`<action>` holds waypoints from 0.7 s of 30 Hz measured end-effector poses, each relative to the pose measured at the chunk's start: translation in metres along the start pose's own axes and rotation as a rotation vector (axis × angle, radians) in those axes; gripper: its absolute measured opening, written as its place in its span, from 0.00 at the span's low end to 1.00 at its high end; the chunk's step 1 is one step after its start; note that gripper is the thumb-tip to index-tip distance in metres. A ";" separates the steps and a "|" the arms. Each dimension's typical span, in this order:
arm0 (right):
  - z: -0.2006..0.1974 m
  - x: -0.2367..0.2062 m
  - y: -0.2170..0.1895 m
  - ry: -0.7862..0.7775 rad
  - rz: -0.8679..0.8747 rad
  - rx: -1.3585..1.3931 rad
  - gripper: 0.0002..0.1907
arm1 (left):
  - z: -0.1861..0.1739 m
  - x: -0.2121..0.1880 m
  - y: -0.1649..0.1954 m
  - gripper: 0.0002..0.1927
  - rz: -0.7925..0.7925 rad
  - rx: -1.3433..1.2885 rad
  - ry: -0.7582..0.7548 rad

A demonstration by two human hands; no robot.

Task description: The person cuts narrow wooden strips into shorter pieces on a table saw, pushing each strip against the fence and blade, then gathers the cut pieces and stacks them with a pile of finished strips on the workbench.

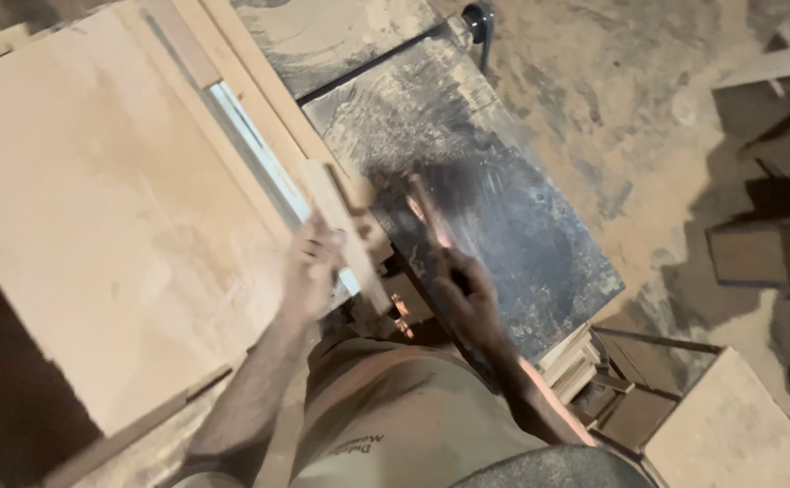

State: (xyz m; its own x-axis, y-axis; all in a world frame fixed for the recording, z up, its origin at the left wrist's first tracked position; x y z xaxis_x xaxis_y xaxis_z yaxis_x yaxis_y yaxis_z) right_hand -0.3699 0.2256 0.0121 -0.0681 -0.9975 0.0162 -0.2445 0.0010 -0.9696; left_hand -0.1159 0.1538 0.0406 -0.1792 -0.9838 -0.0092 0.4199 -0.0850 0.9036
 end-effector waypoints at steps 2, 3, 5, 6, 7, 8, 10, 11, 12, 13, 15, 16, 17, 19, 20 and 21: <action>-0.035 0.001 0.020 0.120 0.022 -0.314 0.21 | -0.045 -0.019 -0.011 0.27 -0.108 0.064 0.198; -0.049 0.001 0.026 0.160 -0.002 -0.455 0.20 | -0.066 -0.029 -0.019 0.28 -0.166 0.094 0.297; -0.064 0.002 0.023 0.134 -0.220 -0.601 0.21 | -0.094 -0.038 -0.019 0.29 -0.138 0.364 0.386; -0.065 0.002 0.020 0.120 -0.337 -0.673 0.22 | -0.103 -0.039 -0.020 0.30 -0.122 0.494 0.434; -0.067 0.001 0.025 0.110 -0.366 -0.710 0.23 | -0.106 -0.036 -0.017 0.29 -0.055 0.660 0.471; -0.067 0.000 0.029 0.101 -0.393 -0.748 0.24 | -0.106 -0.032 -0.014 0.29 0.009 0.828 0.503; -0.066 0.000 0.035 0.092 -0.421 -0.784 0.26 | -0.106 -0.022 -0.029 0.26 -0.056 1.007 0.537; -0.066 0.001 0.038 0.092 -0.422 -0.784 0.26 | -0.106 -0.016 -0.047 0.23 -0.184 1.012 0.537; -0.066 0.002 0.039 0.099 -0.420 -0.785 0.26 | -0.105 -0.013 -0.063 0.20 -0.309 1.014 0.527; -0.066 0.001 0.038 0.110 -0.445 -0.773 0.25 | -0.096 -0.010 -0.053 0.18 -0.164 1.083 0.575; -0.067 -0.002 0.035 0.132 -0.484 -0.759 0.22 | -0.074 -0.011 -0.035 0.15 0.122 1.209 0.651; -0.067 -0.003 0.035 0.120 -0.497 -0.753 0.22 | -0.071 -0.010 -0.039 0.16 0.090 1.253 0.639; -0.067 -0.004 0.035 0.105 -0.507 -0.748 0.21 | -0.069 -0.010 -0.044 0.16 0.053 1.296 0.626; -0.067 -0.005 0.037 0.084 -0.501 -0.759 0.21 | -0.068 -0.009 -0.053 0.18 -0.018 1.404 0.592; -0.067 -0.005 0.039 0.087 -0.491 -0.775 0.21 | -0.068 -0.008 -0.057 0.19 -0.043 1.469 0.567; -0.068 -0.005 0.040 0.090 -0.477 -0.793 0.21 | -0.068 -0.006 -0.062 0.20 -0.068 1.533 0.537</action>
State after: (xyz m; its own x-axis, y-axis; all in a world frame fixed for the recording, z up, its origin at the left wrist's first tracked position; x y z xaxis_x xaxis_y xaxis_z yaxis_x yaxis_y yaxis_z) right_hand -0.4449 0.2357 -0.0107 0.1434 -0.8954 0.4215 -0.8532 -0.3277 -0.4058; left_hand -0.0797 0.1540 -0.0442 0.2924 -0.9519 0.0916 -0.8660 -0.2229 0.4475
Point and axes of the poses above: each hand's wrist, its own x-axis towards the middle knuckle, its own z-axis out of the palm, y = z × x, the point moved 10 cm from there along x, towards the middle knuckle, and after that the axes turned 2 degrees about -z, right-handed, at the moved point
